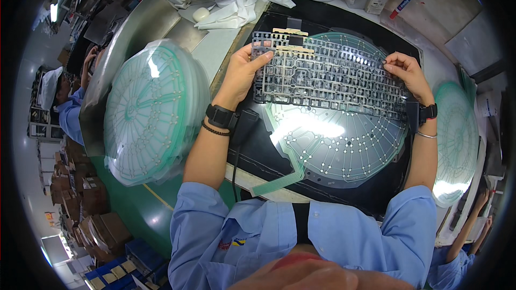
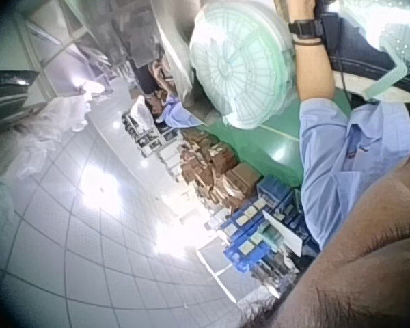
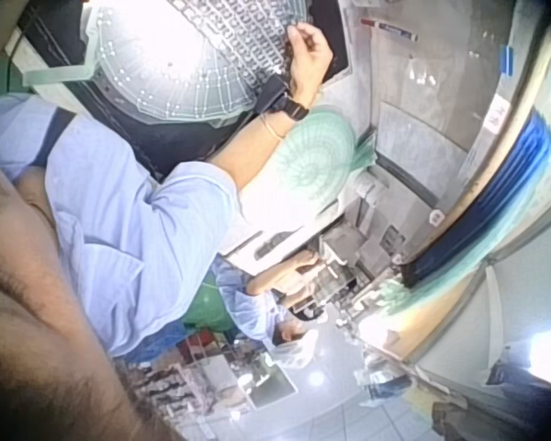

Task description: Assembling keyboard components by placing internal layers into a circular frame.

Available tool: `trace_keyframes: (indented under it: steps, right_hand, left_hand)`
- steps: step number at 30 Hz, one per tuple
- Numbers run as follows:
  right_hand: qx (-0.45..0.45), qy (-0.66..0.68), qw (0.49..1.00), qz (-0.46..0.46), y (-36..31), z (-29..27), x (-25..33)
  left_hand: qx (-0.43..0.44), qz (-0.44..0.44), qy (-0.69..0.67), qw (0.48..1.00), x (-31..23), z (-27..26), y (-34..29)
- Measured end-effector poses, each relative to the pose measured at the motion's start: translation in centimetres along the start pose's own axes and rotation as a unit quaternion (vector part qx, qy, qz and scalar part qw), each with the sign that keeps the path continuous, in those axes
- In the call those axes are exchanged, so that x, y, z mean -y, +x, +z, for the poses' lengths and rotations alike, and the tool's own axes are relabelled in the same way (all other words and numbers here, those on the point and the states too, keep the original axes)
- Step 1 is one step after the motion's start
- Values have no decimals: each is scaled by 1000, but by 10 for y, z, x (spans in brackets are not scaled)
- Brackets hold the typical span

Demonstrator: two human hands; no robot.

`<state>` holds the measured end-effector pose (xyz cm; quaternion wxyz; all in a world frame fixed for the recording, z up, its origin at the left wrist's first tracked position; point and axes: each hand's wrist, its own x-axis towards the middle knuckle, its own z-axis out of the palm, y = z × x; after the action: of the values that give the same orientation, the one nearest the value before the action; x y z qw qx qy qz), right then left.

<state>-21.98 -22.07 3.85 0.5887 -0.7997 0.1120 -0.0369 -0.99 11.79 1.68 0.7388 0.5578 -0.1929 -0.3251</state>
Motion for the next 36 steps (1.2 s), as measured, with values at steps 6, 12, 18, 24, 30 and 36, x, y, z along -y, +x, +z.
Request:
trace_keyframes:
  steps: [6, 12, 18, 24, 30, 36]
  right_hand:
    - [-9, -9, 1000, 11, -1, 1, 5]
    - [-13, -2, 1000, 21, 0, 1, 3]
    - [-18, -3, 1000, 5, 0, -1, -1]
    - [-2, 18, 1000, 7, -2, -1, 0]
    - [31, 59, 997, 24, -3, 1, 0]
    - [32, 39, 998, 23, -2, 0, 1]
  left_hand:
    - [4, 8, 16, 1000, 2, -4, 1]
    - [2, 7, 20, 1000, 2, -4, 1]
    - [5, 8, 19, 1000, 0, -1, 1]
    - [-1, 14, 14, 1000, 1, -2, 1]
    - [3, 11, 20, 1000, 3, -3, 1]
    - [1, 11, 11, 1000, 3, -5, 2]
